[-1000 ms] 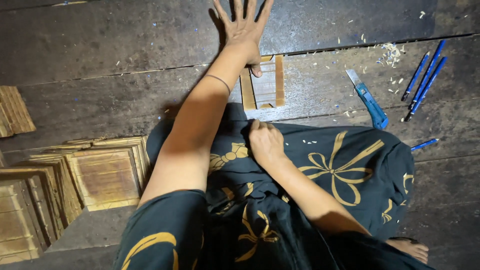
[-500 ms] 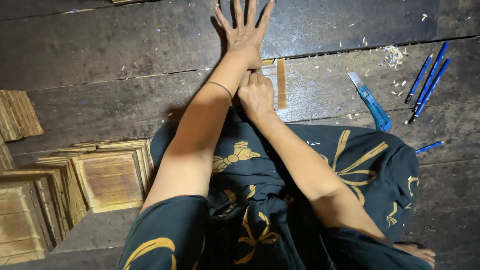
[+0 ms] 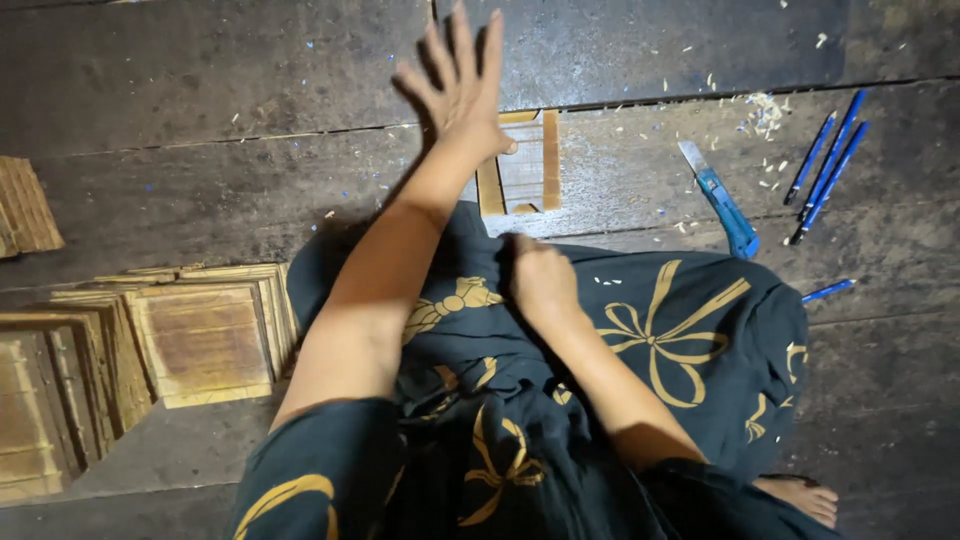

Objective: Marking lines on small wooden boards using a template and a scribe tool while sitting on the floor.

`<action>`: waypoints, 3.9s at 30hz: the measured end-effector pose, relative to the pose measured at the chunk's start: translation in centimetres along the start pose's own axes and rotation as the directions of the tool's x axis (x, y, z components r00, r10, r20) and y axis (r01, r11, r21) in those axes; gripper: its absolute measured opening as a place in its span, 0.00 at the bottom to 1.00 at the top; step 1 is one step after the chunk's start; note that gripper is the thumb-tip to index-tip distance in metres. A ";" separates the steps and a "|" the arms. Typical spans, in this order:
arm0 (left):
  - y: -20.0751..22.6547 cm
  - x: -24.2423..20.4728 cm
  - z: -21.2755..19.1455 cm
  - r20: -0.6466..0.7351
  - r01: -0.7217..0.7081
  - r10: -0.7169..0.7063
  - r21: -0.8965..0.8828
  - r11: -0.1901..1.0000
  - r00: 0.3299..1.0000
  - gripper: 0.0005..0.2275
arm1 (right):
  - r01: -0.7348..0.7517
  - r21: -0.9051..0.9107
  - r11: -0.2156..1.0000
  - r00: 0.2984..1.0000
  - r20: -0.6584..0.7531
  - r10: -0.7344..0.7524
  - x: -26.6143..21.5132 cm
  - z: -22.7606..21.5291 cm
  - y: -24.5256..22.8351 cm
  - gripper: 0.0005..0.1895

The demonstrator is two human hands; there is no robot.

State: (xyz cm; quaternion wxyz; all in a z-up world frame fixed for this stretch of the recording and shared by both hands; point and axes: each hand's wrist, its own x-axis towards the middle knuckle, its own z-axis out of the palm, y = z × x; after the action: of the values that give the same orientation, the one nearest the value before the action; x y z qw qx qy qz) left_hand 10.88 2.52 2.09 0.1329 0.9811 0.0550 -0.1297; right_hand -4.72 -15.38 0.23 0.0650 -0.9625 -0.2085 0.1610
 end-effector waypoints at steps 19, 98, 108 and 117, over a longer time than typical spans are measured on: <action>-2.1 -1.2 5.7 -0.070 0.310 -0.345 -0.301 0.902 0.936 0.66 | 0.280 0.443 0.852 0.834 -0.552 0.013 13.3 -3.8 1.8 0.06; -1.3 -0.8 5.1 -0.001 0.340 -0.357 -0.296 0.892 0.934 0.63 | 0.489 -0.358 0.795 0.833 -0.076 -0.547 16.7 -9.9 6.0 0.07; -1.2 -0.7 5.0 0.015 0.357 -0.370 -0.306 0.882 0.929 0.61 | 0.504 -0.385 0.773 0.822 -0.060 -0.566 17.5 -10.2 5.6 0.05; -1.2 -0.6 5.4 0.000 0.350 -0.369 -0.318 0.881 0.929 0.62 | 0.533 -0.490 0.690 0.785 -0.019 -0.619 17.9 -9.7 5.1 0.05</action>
State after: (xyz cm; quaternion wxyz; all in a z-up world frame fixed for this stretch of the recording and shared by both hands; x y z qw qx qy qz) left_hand 8.81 2.19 -3.02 0.2584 0.9237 0.2599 -0.1117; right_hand 15.92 -12.95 3.35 -0.0981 -0.8448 -0.5259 -0.0107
